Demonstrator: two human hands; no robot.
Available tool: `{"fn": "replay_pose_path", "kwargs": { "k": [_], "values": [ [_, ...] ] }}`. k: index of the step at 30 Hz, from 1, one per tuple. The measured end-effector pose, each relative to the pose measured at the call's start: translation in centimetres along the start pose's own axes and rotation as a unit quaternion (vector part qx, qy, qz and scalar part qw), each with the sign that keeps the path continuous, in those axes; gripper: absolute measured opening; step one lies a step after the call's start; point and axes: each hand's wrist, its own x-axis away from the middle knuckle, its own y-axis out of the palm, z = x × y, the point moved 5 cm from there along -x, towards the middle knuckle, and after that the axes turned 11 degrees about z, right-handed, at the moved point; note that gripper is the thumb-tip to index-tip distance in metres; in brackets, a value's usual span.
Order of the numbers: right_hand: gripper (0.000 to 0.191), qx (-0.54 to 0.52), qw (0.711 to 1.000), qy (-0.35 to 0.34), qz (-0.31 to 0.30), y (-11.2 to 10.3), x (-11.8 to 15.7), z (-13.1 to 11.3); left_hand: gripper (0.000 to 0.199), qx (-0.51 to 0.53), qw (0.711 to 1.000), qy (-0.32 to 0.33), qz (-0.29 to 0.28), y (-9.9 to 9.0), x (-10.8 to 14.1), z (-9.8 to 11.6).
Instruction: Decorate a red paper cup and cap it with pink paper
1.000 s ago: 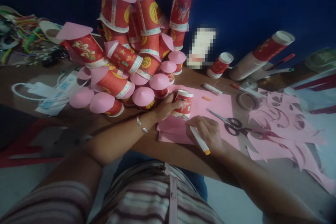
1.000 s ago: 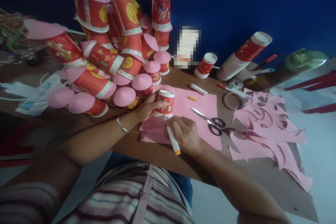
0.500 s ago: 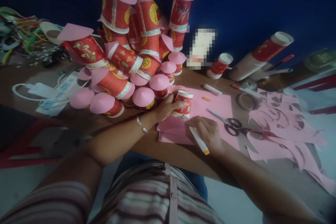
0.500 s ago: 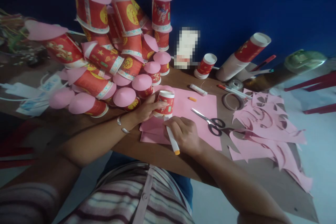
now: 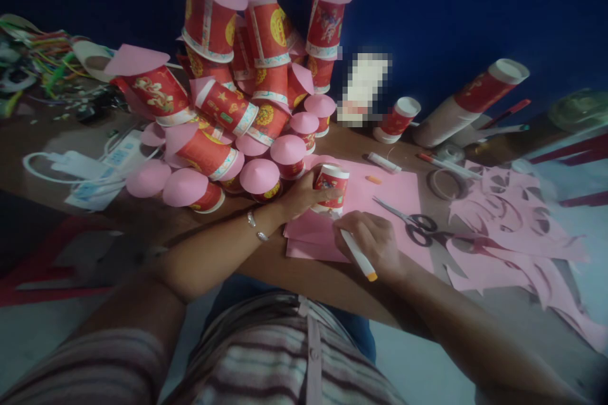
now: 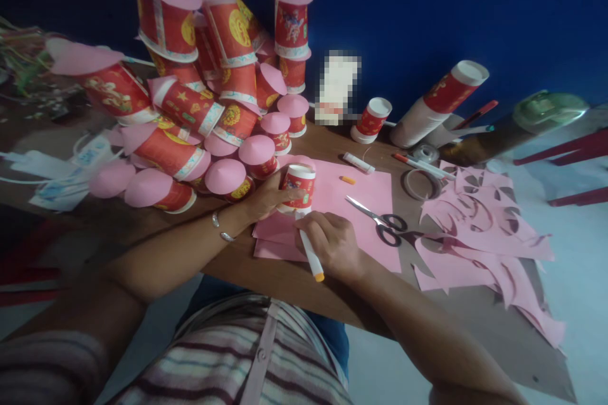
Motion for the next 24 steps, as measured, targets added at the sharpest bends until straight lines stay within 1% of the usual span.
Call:
{"fn": "replay_pose_path", "kwargs": {
  "k": [3,6,12,16,20,24],
  "values": [
    [0.018,-0.004,1.000,-0.002,0.004,-0.22,-0.19,-0.15,0.061,0.004,1.000,0.010,-0.002,0.08,-0.06,0.08],
    [0.016,-0.019,1.000,-0.019,0.011,-0.47,-0.35,-0.44,0.058,0.027,1.000,0.014,-0.005,0.27,-0.02,0.28],
    [0.017,-0.025,0.999,-0.025,0.030,-0.70,-0.34,-0.41,0.052,0.063,0.998,-0.008,-0.004,0.46,0.13,0.45],
    [0.019,-0.027,0.999,-0.023,0.038,-0.71,-0.21,-0.19,0.046,0.081,0.997,-0.008,-0.007,0.55,0.18,0.57],
    [0.020,-0.039,0.998,-0.027,0.037,-0.69,-0.21,-0.20,0.041,0.079,0.997,-0.006,-0.006,0.55,0.34,0.61],
    [0.018,-0.040,0.998,-0.027,0.027,-0.59,-0.17,-0.24,0.047,0.045,0.999,-0.012,-0.015,0.53,0.39,0.47]
  ]
}}
